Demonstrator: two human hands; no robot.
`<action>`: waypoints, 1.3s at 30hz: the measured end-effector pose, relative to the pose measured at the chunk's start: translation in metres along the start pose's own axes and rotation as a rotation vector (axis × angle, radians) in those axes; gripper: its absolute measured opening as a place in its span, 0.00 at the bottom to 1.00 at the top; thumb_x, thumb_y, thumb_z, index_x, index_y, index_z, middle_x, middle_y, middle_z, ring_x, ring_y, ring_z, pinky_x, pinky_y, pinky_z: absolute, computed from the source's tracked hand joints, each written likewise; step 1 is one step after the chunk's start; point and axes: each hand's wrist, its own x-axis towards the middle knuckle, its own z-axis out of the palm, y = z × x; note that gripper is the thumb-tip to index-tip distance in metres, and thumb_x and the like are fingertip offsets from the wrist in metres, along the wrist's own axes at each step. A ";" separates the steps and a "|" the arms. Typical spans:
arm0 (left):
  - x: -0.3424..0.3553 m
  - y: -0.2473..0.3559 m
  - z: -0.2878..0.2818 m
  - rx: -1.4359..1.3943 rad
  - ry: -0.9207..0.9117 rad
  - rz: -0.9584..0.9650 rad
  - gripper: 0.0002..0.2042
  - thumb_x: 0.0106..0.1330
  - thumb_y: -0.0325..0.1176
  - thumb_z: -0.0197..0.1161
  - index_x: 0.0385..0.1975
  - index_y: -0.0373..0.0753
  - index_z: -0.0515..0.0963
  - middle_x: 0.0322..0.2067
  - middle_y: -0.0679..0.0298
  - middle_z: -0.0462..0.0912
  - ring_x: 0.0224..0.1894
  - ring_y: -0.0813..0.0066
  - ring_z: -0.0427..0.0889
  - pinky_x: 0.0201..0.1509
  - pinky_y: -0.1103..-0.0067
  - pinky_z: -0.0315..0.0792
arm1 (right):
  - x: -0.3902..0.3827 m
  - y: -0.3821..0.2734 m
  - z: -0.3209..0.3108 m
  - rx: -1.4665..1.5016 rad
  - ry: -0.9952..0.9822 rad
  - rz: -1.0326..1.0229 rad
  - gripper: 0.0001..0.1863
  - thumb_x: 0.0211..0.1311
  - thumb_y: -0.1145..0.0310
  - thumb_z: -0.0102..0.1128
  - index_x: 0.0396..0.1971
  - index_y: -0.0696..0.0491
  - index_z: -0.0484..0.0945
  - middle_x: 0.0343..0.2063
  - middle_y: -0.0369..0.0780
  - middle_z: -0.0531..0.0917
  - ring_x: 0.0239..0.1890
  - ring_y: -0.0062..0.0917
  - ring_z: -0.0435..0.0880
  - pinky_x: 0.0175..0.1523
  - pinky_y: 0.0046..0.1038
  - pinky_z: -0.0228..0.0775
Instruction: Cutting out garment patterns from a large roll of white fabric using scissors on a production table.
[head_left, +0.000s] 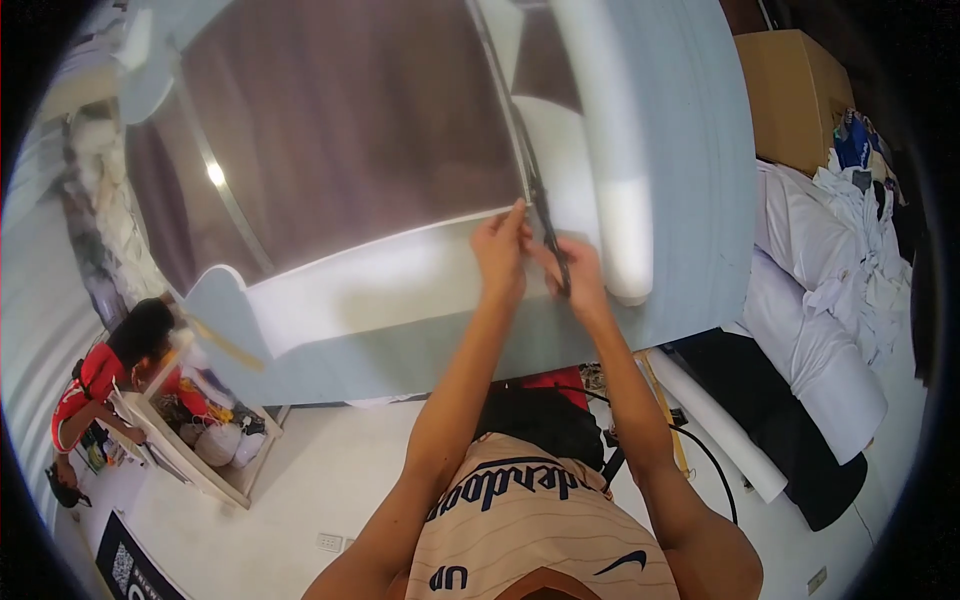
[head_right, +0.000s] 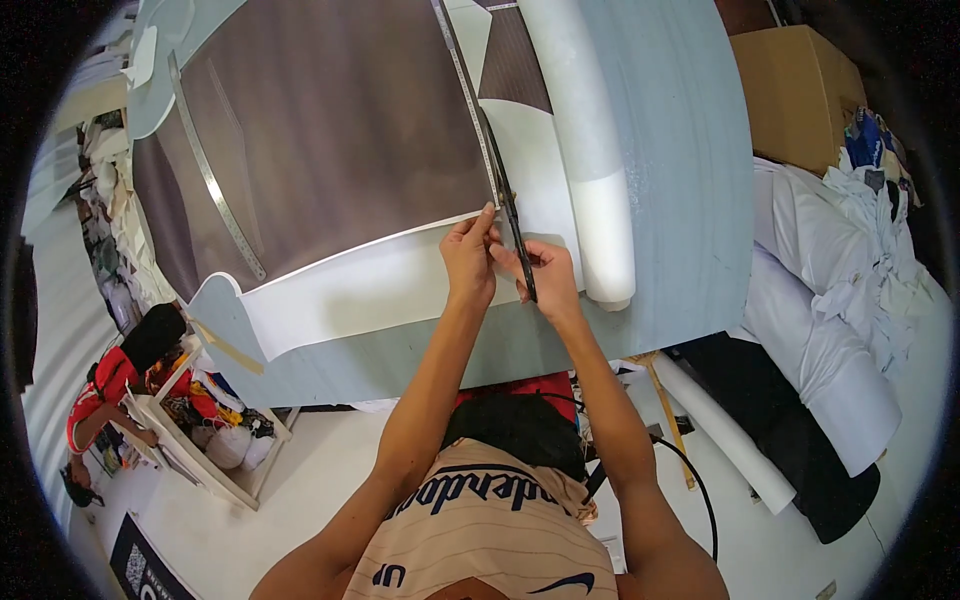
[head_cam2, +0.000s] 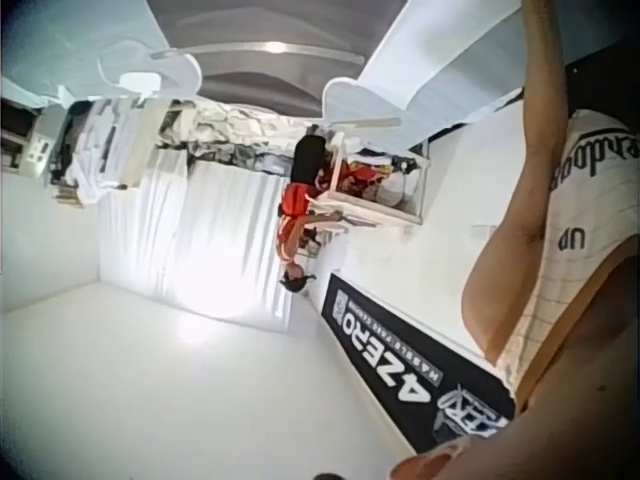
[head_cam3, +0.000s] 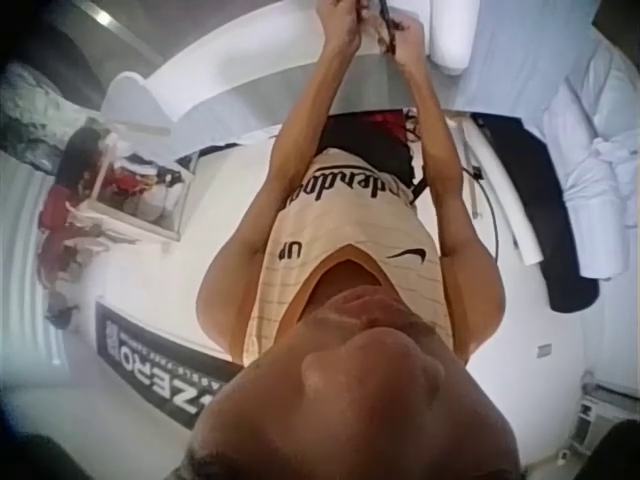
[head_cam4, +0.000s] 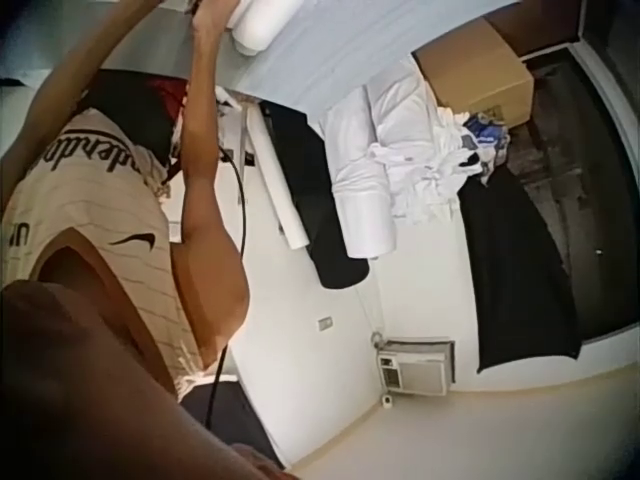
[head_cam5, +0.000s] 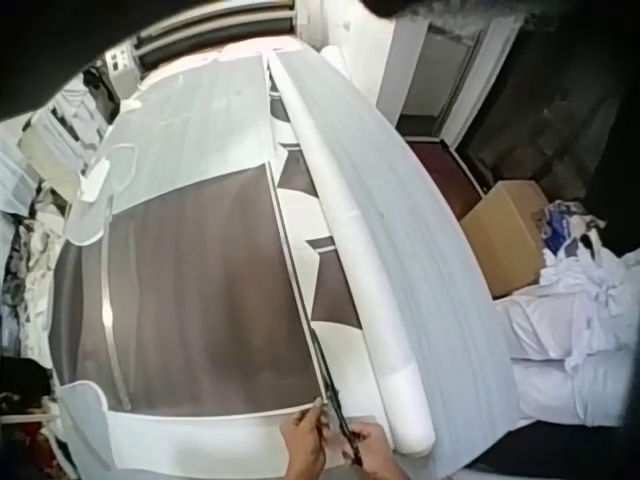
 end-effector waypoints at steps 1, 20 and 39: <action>0.000 0.001 0.000 -0.005 0.008 -0.021 0.10 0.67 0.35 0.71 0.30 0.36 0.80 0.18 0.70 0.77 0.15 0.82 0.69 0.20 0.83 0.62 | 0.003 -0.005 0.002 0.000 0.000 -0.002 0.21 0.61 0.56 0.75 0.19 0.53 0.76 0.12 0.29 0.72 0.12 0.12 0.68 0.17 0.18 0.58; 0.011 0.008 -0.003 0.074 -0.010 -0.055 0.11 0.69 0.36 0.69 0.32 0.34 0.80 0.18 0.69 0.74 0.16 0.81 0.70 0.20 0.82 0.62 | 0.086 -0.090 0.026 0.010 0.044 -0.049 0.27 0.56 0.49 0.77 0.15 0.51 0.73 0.09 0.31 0.71 0.10 0.14 0.67 0.17 0.20 0.56; 0.010 0.023 0.010 0.069 0.002 -0.090 0.10 0.67 0.36 0.71 0.29 0.38 0.80 0.18 0.69 0.76 0.16 0.81 0.72 0.21 0.82 0.65 | 0.187 -0.172 0.044 0.081 0.007 -0.183 0.25 0.60 0.51 0.74 0.15 0.49 0.72 0.12 0.30 0.71 0.12 0.16 0.70 0.18 0.21 0.58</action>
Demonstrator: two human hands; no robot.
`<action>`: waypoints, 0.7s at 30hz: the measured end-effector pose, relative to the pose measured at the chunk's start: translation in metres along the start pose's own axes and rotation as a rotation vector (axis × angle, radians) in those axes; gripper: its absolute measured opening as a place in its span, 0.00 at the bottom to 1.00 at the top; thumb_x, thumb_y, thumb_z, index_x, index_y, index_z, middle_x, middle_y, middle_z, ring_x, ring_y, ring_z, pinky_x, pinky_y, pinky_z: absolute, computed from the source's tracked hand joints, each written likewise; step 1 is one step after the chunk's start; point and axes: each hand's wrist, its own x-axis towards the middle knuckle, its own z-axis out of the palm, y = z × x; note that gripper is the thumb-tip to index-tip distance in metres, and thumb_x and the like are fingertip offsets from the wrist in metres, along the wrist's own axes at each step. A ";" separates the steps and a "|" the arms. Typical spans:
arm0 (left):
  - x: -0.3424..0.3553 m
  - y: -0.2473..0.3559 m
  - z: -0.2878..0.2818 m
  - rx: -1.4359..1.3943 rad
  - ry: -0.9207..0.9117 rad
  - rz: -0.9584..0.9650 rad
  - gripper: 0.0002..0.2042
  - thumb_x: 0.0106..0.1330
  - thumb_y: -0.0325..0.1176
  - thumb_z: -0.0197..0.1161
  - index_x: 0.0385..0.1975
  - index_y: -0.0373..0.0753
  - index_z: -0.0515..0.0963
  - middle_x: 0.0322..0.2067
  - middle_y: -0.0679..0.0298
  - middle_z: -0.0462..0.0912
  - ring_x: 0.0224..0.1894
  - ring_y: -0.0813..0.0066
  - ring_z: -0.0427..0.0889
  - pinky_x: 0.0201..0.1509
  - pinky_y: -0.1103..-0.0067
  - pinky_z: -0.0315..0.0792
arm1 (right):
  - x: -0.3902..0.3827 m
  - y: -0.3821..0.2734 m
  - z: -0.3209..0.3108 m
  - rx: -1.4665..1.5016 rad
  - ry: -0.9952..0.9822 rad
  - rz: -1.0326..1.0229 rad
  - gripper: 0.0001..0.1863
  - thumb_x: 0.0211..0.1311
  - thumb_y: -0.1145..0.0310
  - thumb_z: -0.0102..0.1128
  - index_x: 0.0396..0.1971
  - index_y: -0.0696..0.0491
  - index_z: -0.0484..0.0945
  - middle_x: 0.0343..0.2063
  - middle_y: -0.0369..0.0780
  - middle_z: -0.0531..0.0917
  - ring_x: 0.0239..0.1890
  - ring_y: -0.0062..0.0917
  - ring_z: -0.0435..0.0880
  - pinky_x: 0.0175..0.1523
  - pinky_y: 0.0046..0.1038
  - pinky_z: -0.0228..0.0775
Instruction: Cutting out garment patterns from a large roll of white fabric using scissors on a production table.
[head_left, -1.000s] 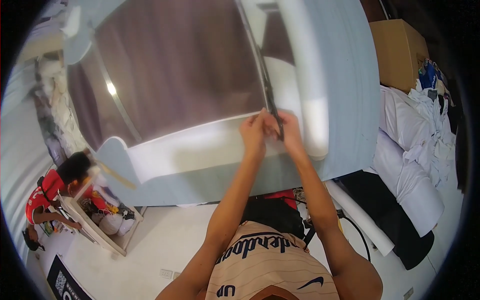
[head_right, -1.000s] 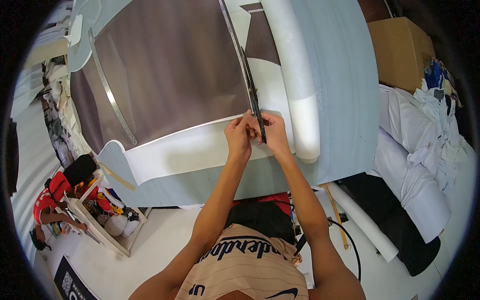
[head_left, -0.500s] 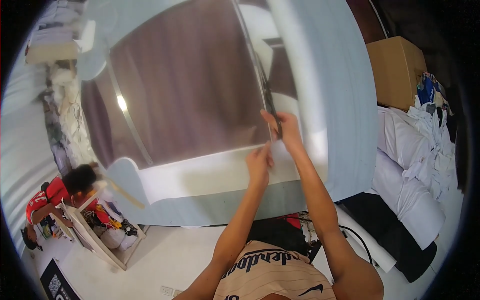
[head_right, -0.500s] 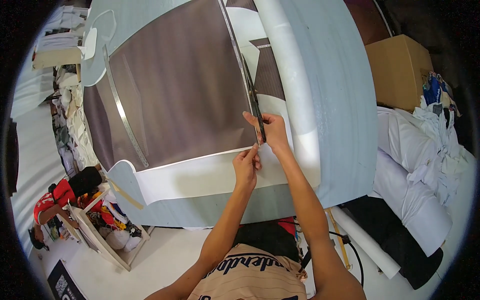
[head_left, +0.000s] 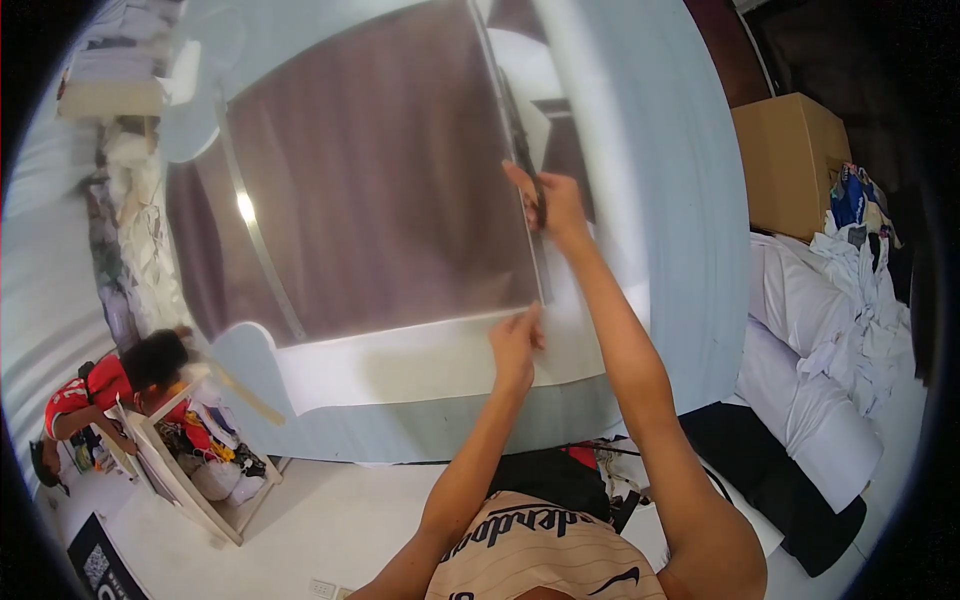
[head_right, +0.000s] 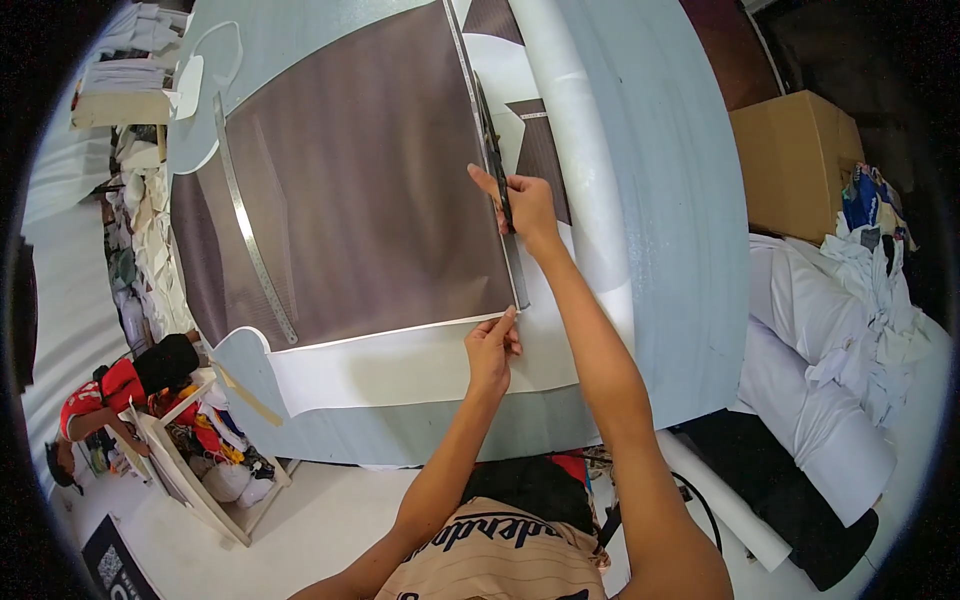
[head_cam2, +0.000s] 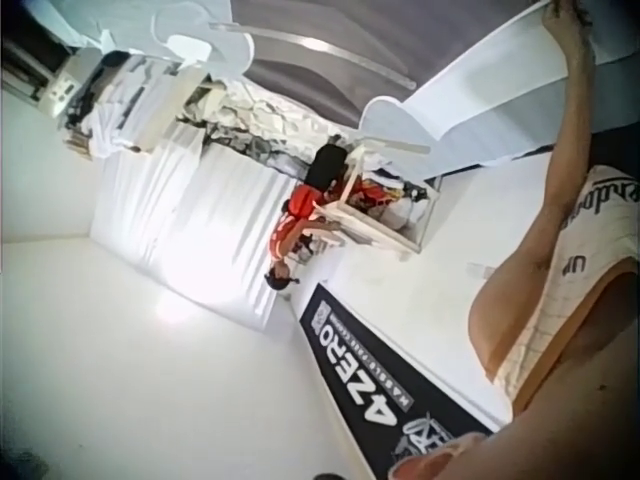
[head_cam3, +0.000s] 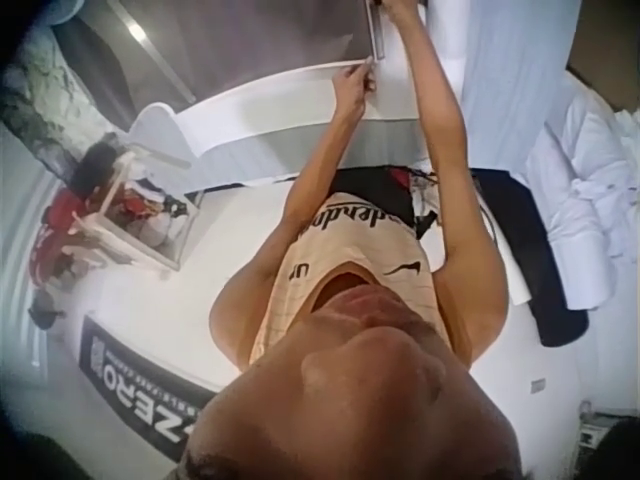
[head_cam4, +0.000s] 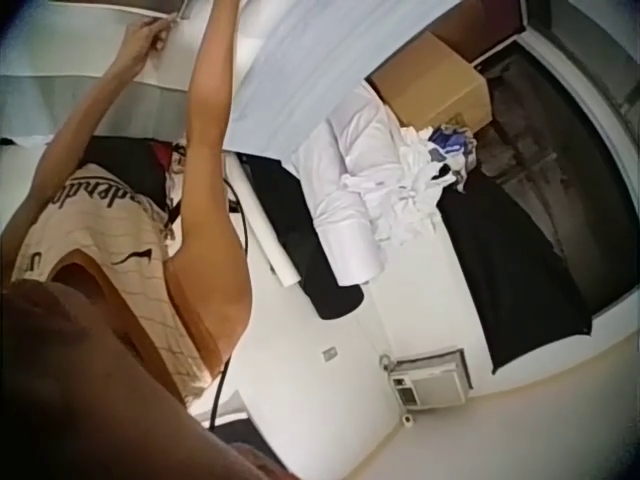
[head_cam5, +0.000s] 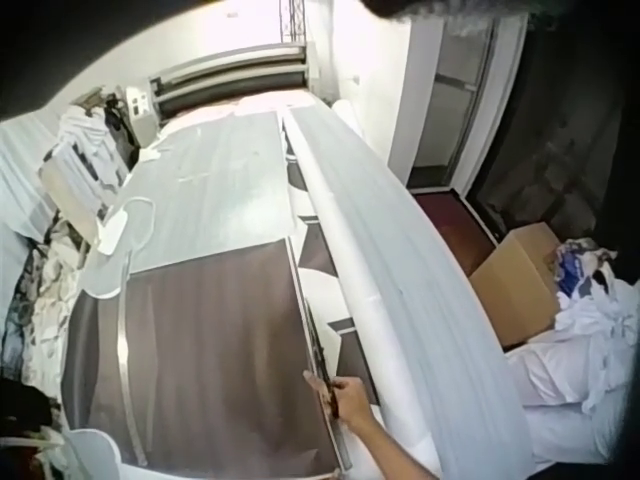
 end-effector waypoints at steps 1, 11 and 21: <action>0.001 0.002 0.000 0.019 0.004 -0.014 0.10 0.67 0.36 0.71 0.29 0.38 0.80 0.18 0.69 0.76 0.17 0.81 0.72 0.22 0.81 0.67 | 0.006 -0.003 0.002 -0.015 0.002 0.009 0.25 0.59 0.50 0.75 0.16 0.50 0.72 0.12 0.30 0.71 0.13 0.16 0.70 0.19 0.21 0.58; -0.007 0.006 -0.006 -0.028 -0.056 -0.020 0.11 0.69 0.38 0.69 0.30 0.37 0.80 0.19 0.70 0.75 0.18 0.83 0.73 0.39 0.76 0.82 | 0.036 -0.037 0.019 -0.100 0.026 0.013 0.25 0.53 0.48 0.79 0.19 0.50 0.74 0.14 0.29 0.71 0.12 0.14 0.69 0.18 0.20 0.57; -0.008 0.008 -0.004 -0.055 -0.045 0.001 0.11 0.68 0.38 0.70 0.29 0.38 0.80 0.18 0.70 0.75 0.18 0.82 0.73 0.41 0.75 0.83 | 0.066 -0.057 0.030 -0.088 0.009 -0.058 0.23 0.54 0.51 0.78 0.20 0.51 0.75 0.15 0.30 0.72 0.13 0.15 0.70 0.19 0.22 0.61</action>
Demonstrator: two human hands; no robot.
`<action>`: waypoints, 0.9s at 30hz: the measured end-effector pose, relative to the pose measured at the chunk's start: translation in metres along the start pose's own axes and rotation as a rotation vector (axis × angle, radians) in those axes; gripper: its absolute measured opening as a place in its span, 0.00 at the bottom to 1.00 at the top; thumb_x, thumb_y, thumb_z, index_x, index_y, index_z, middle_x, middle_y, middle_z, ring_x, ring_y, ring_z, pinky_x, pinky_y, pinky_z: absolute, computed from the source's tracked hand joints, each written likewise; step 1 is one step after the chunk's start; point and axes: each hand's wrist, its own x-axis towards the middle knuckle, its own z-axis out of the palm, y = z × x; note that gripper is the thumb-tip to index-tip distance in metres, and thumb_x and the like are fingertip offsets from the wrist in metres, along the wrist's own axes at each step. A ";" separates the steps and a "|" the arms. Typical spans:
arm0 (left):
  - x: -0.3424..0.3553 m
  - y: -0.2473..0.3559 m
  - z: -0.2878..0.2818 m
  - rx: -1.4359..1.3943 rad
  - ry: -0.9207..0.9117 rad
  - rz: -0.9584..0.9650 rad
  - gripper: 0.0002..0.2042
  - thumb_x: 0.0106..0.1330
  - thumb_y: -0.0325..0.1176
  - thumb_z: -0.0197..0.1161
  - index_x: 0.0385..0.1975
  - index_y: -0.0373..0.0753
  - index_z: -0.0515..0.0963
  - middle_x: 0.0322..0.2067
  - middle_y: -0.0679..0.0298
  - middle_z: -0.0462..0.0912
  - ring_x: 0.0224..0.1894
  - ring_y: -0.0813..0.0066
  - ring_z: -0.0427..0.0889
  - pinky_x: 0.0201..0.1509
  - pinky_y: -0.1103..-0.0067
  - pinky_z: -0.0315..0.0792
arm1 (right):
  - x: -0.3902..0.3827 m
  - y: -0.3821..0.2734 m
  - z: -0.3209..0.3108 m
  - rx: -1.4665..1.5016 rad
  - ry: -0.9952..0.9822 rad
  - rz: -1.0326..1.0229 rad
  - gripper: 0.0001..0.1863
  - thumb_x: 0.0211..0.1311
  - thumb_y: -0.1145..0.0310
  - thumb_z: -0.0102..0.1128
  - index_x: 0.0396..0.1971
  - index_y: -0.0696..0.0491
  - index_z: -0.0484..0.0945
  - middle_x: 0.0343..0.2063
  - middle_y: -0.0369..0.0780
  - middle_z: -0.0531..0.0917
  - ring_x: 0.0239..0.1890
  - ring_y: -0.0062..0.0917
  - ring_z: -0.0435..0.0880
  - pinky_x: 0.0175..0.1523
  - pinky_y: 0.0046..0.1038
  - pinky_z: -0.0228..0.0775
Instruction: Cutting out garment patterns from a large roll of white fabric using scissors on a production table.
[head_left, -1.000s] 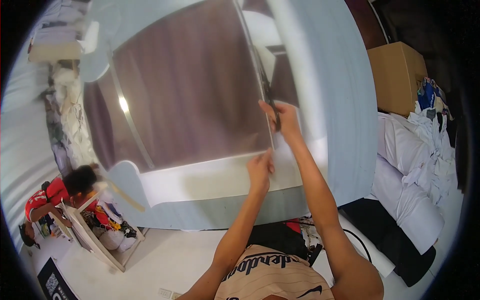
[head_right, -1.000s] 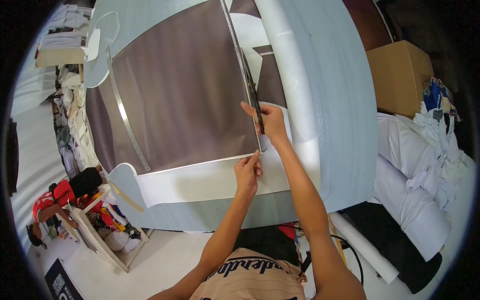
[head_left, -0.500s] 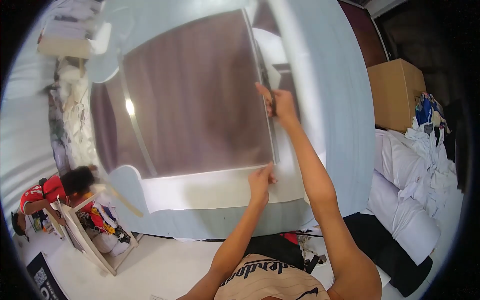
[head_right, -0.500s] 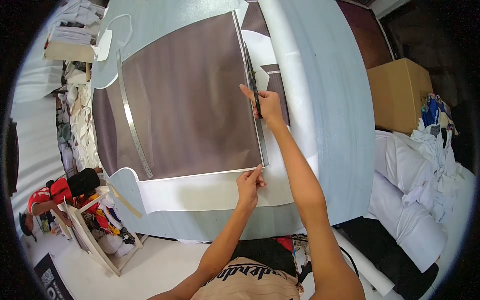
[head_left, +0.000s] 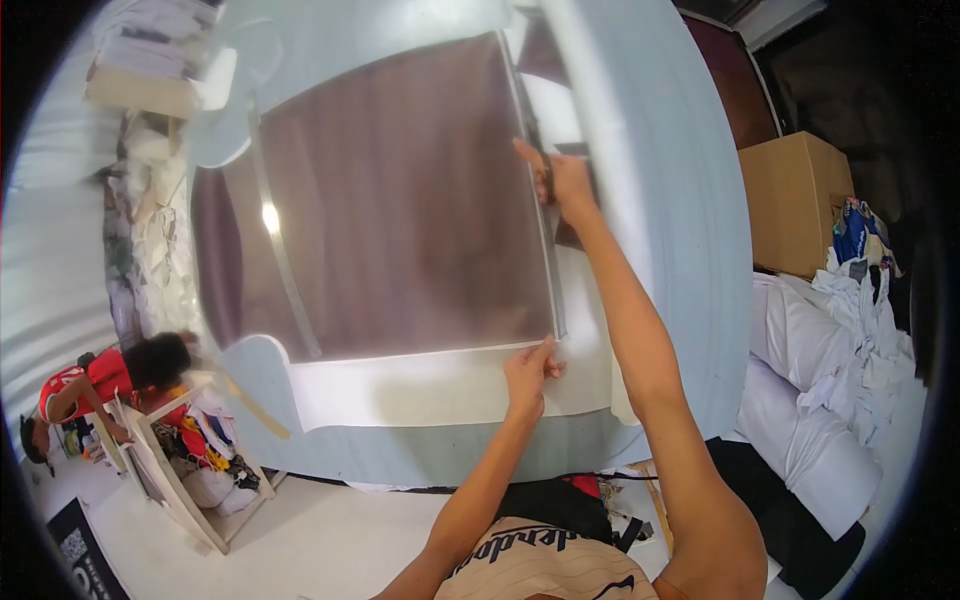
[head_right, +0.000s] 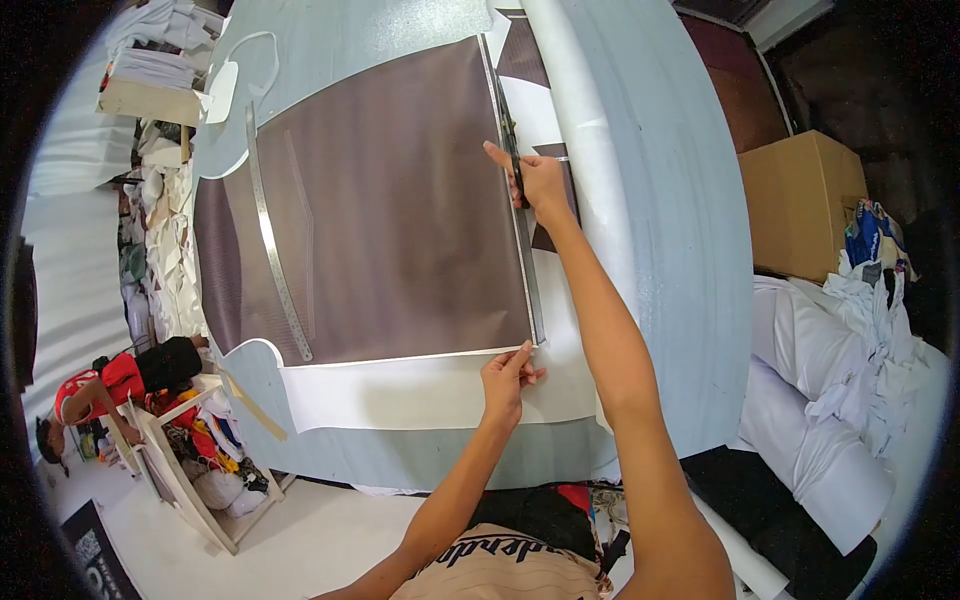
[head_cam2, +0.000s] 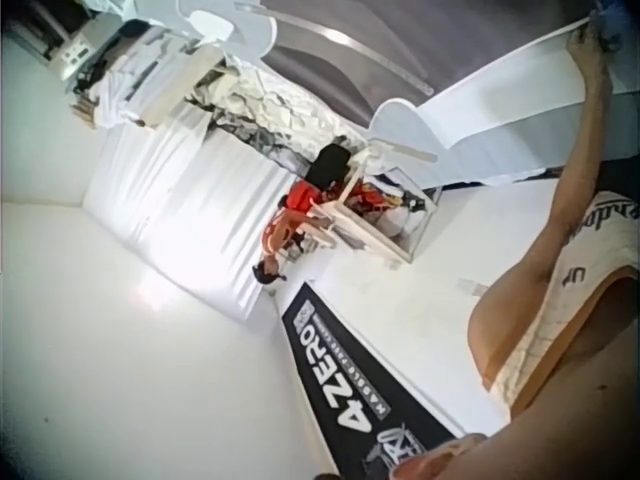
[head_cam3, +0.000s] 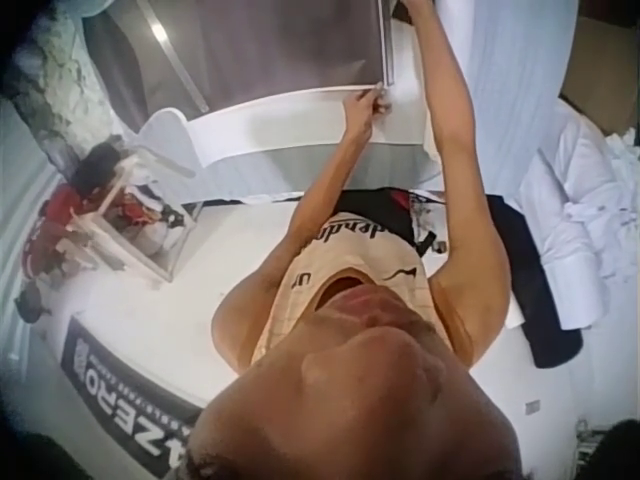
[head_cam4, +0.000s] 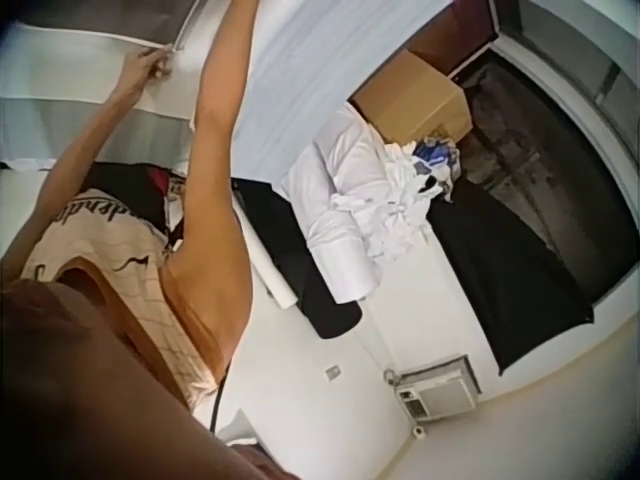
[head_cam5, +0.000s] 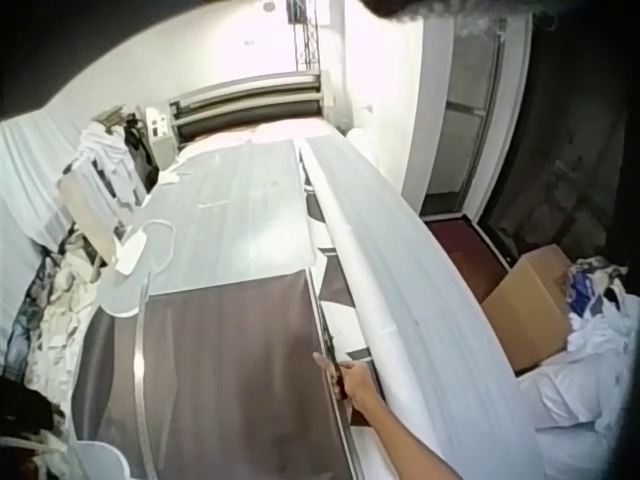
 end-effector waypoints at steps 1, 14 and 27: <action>0.000 0.001 -0.001 -0.002 0.001 -0.009 0.11 0.69 0.37 0.69 0.29 0.38 0.79 0.18 0.70 0.75 0.18 0.82 0.73 0.41 0.75 0.83 | 0.006 0.000 0.001 0.020 -0.004 -0.032 0.25 0.53 0.49 0.79 0.17 0.50 0.73 0.13 0.30 0.72 0.12 0.15 0.70 0.19 0.22 0.62; -0.012 0.010 -0.004 -0.039 0.014 -0.019 0.12 0.67 0.36 0.70 0.27 0.37 0.77 0.20 0.67 0.75 0.19 0.78 0.74 0.40 0.72 0.83 | 0.041 -0.063 0.035 -0.024 0.143 -0.367 0.30 0.56 0.47 0.74 0.09 0.53 0.73 0.09 0.33 0.72 0.11 0.17 0.70 0.19 0.25 0.59; -0.159 0.064 -0.066 -0.101 -0.310 0.150 0.09 0.72 0.37 0.63 0.35 0.39 0.80 0.27 0.69 0.79 0.32 0.79 0.80 0.42 0.77 0.78 | -0.330 0.019 -0.029 -0.301 0.227 -0.153 0.22 0.63 0.50 0.71 0.23 0.55 0.81 0.15 0.34 0.78 0.14 0.18 0.75 0.20 0.21 0.62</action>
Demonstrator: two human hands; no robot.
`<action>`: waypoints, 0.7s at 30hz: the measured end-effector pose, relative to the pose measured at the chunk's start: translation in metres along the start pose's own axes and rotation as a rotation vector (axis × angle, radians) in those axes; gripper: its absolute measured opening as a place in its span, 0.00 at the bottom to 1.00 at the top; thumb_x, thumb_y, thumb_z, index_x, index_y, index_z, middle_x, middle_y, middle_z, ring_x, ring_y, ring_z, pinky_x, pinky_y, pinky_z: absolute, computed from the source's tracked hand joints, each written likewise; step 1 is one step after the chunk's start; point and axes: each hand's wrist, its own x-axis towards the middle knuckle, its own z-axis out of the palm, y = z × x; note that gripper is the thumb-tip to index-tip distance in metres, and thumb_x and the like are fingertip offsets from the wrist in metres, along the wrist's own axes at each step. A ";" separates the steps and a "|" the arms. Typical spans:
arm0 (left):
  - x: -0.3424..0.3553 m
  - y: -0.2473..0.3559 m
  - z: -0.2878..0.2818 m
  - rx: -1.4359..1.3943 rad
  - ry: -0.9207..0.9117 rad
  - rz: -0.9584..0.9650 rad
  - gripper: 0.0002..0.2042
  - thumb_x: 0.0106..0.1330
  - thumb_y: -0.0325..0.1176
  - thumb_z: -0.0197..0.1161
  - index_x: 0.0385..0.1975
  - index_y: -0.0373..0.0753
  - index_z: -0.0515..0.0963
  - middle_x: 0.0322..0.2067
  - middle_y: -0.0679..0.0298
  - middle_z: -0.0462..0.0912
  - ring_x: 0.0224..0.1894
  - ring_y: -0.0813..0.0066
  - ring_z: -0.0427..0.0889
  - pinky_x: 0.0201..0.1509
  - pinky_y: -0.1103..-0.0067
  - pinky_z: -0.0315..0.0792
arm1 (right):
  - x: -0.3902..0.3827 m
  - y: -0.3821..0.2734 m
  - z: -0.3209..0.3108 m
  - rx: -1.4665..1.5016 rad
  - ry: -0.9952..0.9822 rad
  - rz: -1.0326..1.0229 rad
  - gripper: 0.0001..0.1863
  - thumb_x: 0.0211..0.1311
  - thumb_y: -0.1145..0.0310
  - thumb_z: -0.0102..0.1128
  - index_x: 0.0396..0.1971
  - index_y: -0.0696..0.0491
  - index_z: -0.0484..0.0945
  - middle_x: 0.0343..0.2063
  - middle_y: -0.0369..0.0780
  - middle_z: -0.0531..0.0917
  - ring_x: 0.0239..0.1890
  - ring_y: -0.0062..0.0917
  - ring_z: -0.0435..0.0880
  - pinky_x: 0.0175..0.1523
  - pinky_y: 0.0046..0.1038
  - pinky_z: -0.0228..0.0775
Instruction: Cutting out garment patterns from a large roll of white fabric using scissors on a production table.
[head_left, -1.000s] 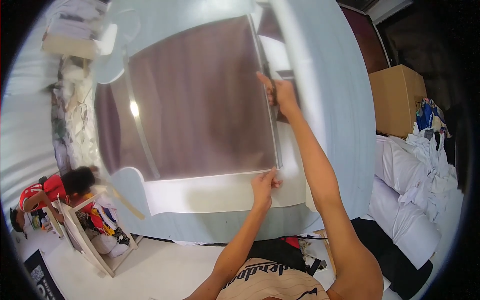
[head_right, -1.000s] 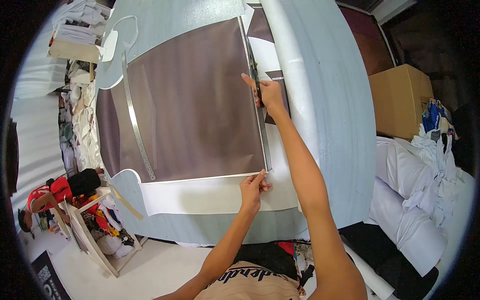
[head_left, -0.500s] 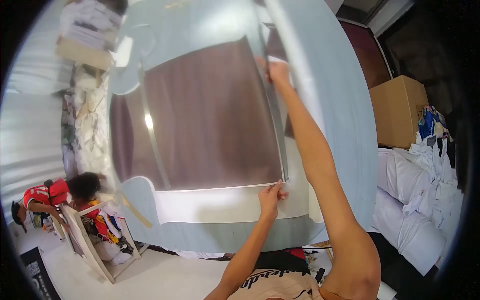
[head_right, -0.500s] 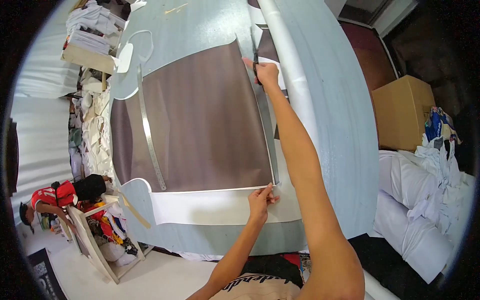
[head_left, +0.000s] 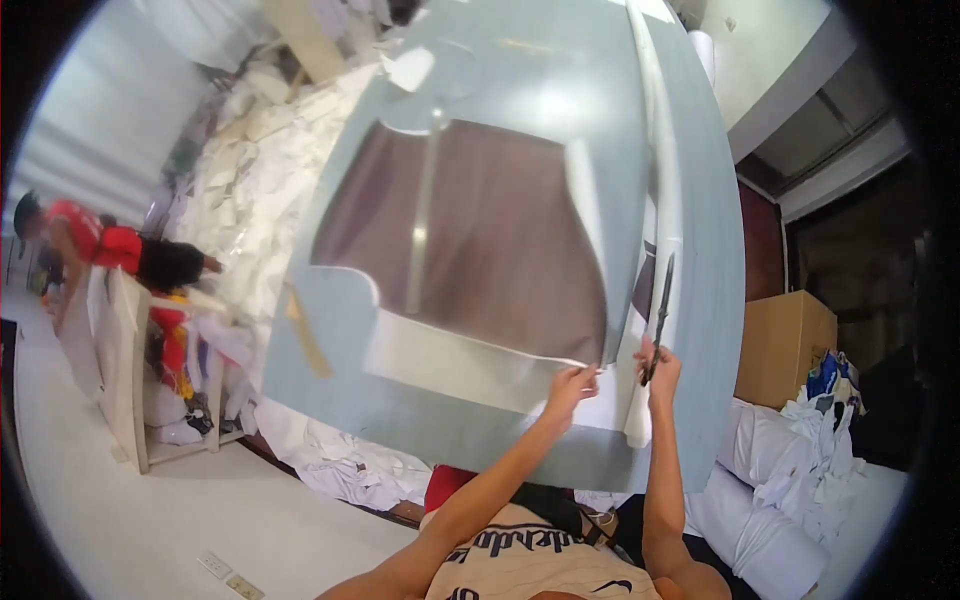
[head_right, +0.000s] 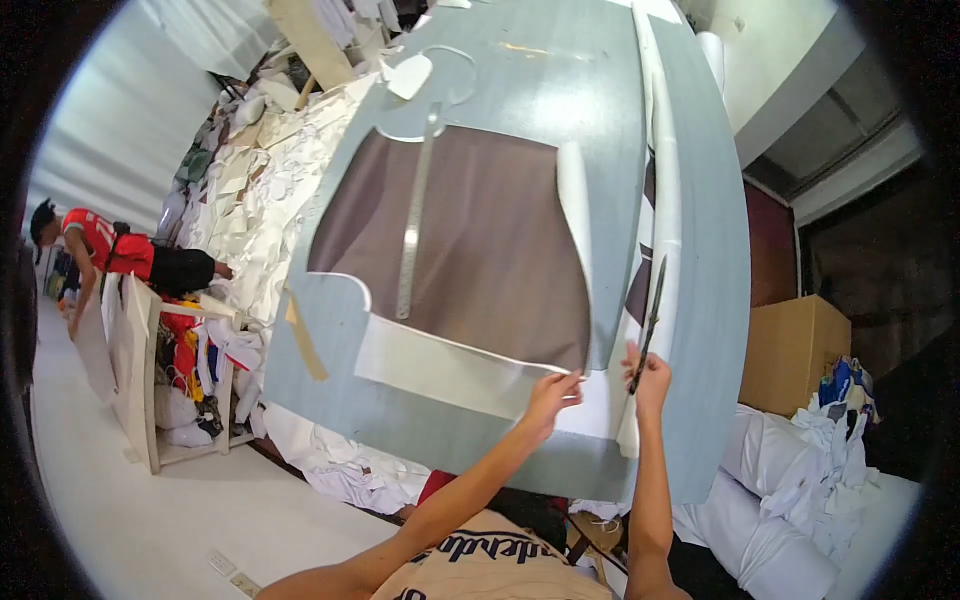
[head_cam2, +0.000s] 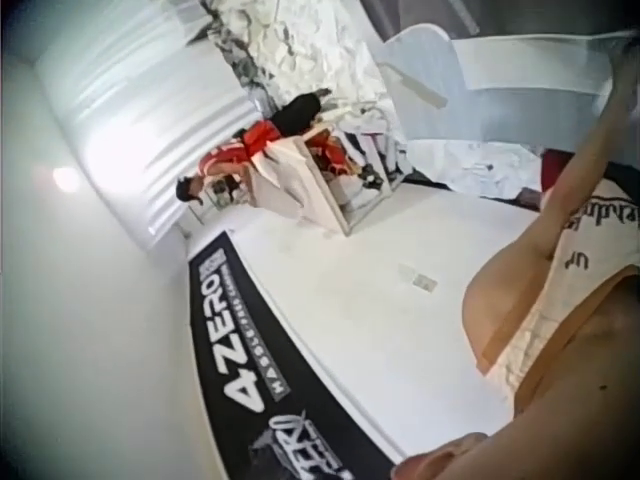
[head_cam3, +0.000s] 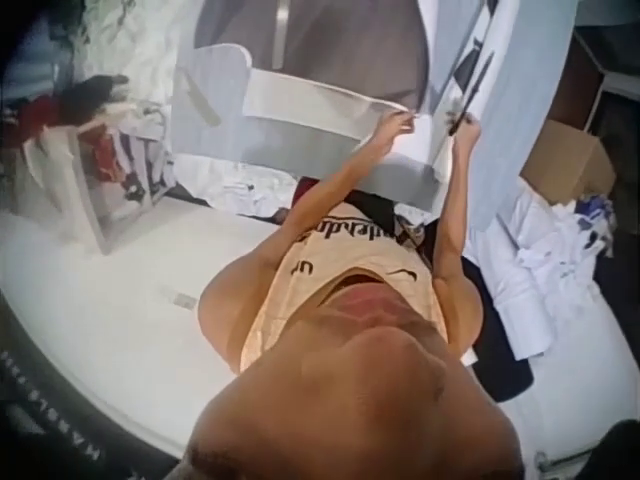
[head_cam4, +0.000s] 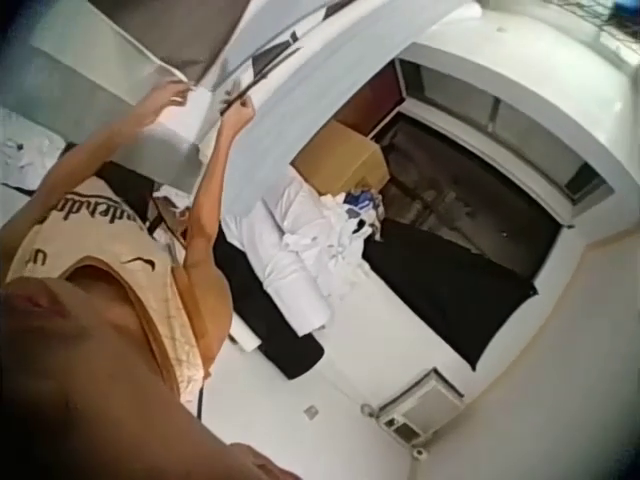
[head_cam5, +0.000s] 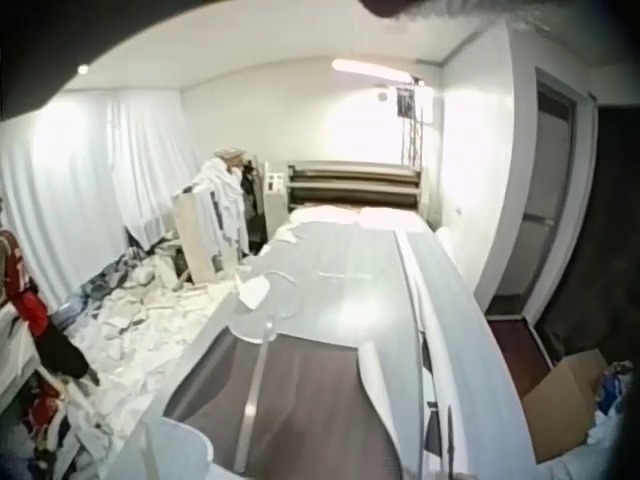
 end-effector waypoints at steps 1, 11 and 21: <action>-0.021 0.001 0.000 -0.008 -0.002 0.010 0.09 0.72 0.37 0.63 0.35 0.39 0.80 0.27 0.69 0.79 0.32 0.79 0.80 0.42 0.77 0.78 | -0.022 -0.019 0.006 -0.030 0.007 0.013 0.24 0.62 0.47 0.70 0.30 0.58 0.83 0.22 0.37 0.84 0.20 0.19 0.81 0.24 0.21 0.69; -0.164 0.076 0.022 -0.225 -0.114 0.007 0.09 0.68 0.40 0.64 0.33 0.41 0.81 0.27 0.69 0.79 0.31 0.77 0.80 0.37 0.78 0.73 | -0.175 -0.168 0.084 -0.627 -0.015 -0.403 0.20 0.43 0.60 0.77 0.18 0.59 0.75 0.16 0.40 0.80 0.21 0.27 0.80 0.31 0.33 0.73; -0.248 0.114 -0.009 0.251 -0.364 0.298 0.19 0.71 0.49 0.63 0.32 0.36 0.83 0.23 0.68 0.80 0.26 0.82 0.78 0.32 0.82 0.73 | -0.174 -0.281 -0.007 -0.804 0.130 -0.666 0.10 0.48 0.71 0.64 0.27 0.64 0.83 0.23 0.55 0.83 0.29 0.44 0.88 0.36 0.40 0.76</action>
